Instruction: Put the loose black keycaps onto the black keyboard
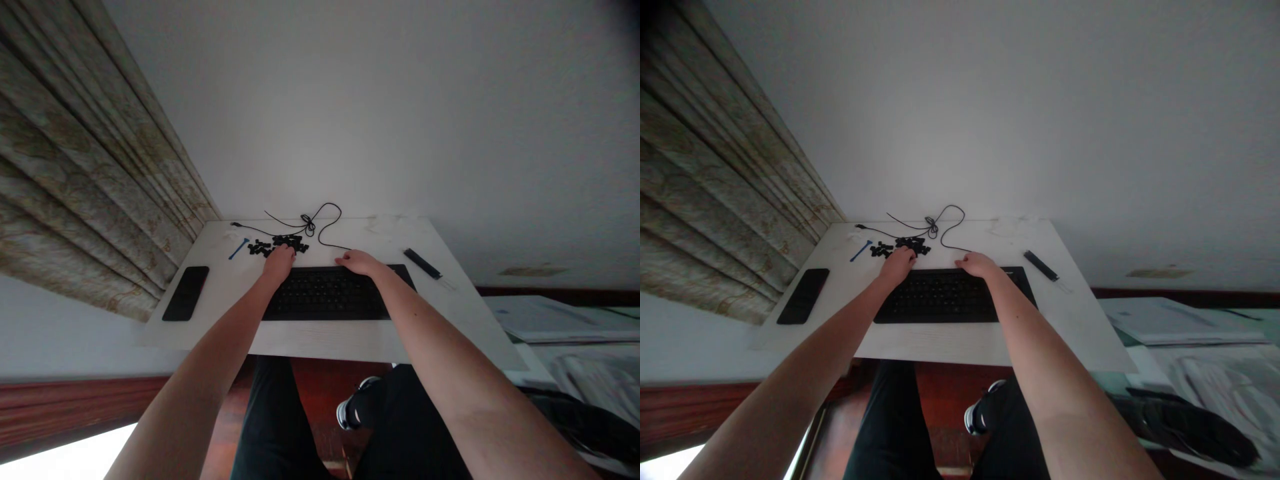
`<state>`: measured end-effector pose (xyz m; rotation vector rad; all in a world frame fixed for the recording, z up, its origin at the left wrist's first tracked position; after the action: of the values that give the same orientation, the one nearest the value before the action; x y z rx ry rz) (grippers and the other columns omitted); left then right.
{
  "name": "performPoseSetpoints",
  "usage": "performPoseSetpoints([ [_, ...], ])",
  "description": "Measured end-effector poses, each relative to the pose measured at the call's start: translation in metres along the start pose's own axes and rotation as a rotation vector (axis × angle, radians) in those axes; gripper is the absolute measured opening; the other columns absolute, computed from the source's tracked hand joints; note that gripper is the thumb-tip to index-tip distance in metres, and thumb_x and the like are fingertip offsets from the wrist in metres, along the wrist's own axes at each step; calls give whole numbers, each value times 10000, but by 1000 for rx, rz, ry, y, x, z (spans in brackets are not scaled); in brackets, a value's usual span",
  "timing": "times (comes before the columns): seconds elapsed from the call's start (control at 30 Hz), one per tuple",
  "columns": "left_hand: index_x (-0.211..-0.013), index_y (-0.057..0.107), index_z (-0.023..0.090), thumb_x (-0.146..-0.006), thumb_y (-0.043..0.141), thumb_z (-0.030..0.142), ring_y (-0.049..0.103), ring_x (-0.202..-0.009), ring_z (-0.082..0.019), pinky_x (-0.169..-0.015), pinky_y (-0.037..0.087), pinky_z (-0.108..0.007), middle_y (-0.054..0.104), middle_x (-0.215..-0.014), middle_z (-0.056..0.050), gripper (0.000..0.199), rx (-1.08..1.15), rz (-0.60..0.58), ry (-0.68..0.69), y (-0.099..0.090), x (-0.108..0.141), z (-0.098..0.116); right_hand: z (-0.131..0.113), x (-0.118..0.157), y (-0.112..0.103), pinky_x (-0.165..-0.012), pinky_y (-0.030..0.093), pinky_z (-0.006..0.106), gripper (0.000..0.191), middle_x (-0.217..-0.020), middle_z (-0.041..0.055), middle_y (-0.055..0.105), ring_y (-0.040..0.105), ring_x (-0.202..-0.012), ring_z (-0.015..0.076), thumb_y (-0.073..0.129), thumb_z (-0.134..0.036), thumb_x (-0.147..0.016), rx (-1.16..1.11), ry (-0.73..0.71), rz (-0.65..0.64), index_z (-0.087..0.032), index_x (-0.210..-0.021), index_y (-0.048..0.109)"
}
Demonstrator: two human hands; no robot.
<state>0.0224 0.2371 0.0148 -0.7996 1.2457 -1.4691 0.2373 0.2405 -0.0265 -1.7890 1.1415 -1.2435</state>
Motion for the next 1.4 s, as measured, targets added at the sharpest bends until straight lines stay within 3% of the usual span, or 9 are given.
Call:
performPoseSetpoints([
  [0.17, -929, 667, 154, -847, 517, 89, 607, -962, -246, -875, 473, -383, 641, -982, -116, 183, 40, 21, -35, -3, -1, -4, 0, -1, 0, -826, 475, 351, 461, -1064, 153, 715, 660, -984, 275, 448, -519, -938, 20, -7, -7, -153, -1015, 718],
  [0.23, -930, 666, 158, -818, 546, 85, 614, -955, -230, -911, 471, -392, 655, -971, -100, 179, 198, 91, -92, -13, 5, -8, -1, 0, 0, -824, 475, 350, 455, -1075, 153, 713, 659, -986, 275, 451, -515, -938, 18, -11, -6, -155, -1013, 717],
  [0.33, -935, 656, 163, -801, 600, 143, 634, -937, -193, -943, 486, -393, 677, -945, -66, 146, 764, 273, -266, -24, 29, -22, 0, 1, -1, -821, 476, 353, 455, -1088, 152, 710, 658, -989, 279, 452, -526, -935, 6, -8, -4, -163, -1010, 716],
  [0.4, -970, 644, 166, -810, 619, 203, 649, -959, -177, -949, 506, -384, 686, -962, -56, 167, 1230, 338, -358, -17, 52, -24, 0, 2, -1, -820, 475, 360, 457, -1099, 153, 707, 656, -995, 287, 455, -533, -932, -1, 0, 1, -165, -1018, 713],
  [0.53, -968, 647, 183, -802, 667, 229, 655, -1043, -168, -1001, 505, -350, 700, -1000, -52, 173, 1759, 283, -469, 3, 97, -6, -2, 4, -1, -823, 468, 360, 458, -1104, 155, 707, 652, -995, 289, 456, -529, -935, -1, 7, 0, -160, -1032, 709],
  [0.83, -1055, 660, 186, -806, 702, 208, 646, -1112, -182, -997, 524, -325, 698, -1129, -70, 253, 1939, 220, -566, 8, 144, 15, -12, 28, -7, -819, 451, 330, 421, -1050, 151, 701, 642, -973, 264, 399, -449, -984, 18, -96, 78, -151, -997, 695],
  [1.07, -1041, 670, 187, -784, 734, 231, 658, -1094, -191, -1012, 508, -358, 706, -1104, -71, 268, 1915, 196, -550, 14, 158, 28, -49, 100, -27, -934, 436, 338, 189, -1032, 100, 660, 601, -1021, 217, 525, -274, -931, -236, -284, 463, -178, -964, 685],
  [1.27, -1020, 674, 183, -764, 750, 266, 657, -1082, -192, -1030, 478, -379, 704, -1091, -68, 280, 1913, 157, -481, 25, 160, 54, -100, 158, 9, -722, 508, 289, 215, -1007, 55, 654, 626, -836, 164, 583, -331, -900, -712, -440, 355, -240, -1069, 679],
  [1.4, -1041, 657, 176, -737, 770, 282, 666, -1027, -193, -997, 491, -393, 709, -1046, -67, 341, 1793, 144, -412, 24, 163, 69, -91, 169, 27, -747, 518, 298, 162, -959, 50, 656, 635, -864, 177, 589, -332, -895, -872, -381, 370, -245, -972, 703],
])
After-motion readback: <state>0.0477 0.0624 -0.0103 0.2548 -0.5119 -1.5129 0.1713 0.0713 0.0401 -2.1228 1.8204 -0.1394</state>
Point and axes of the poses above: each hand's wrist, its own x-axis away from the middle knuckle, its own y-axis out of the palm, z = x × y, the point moved 10 cm from there along -x, towards the middle knuckle
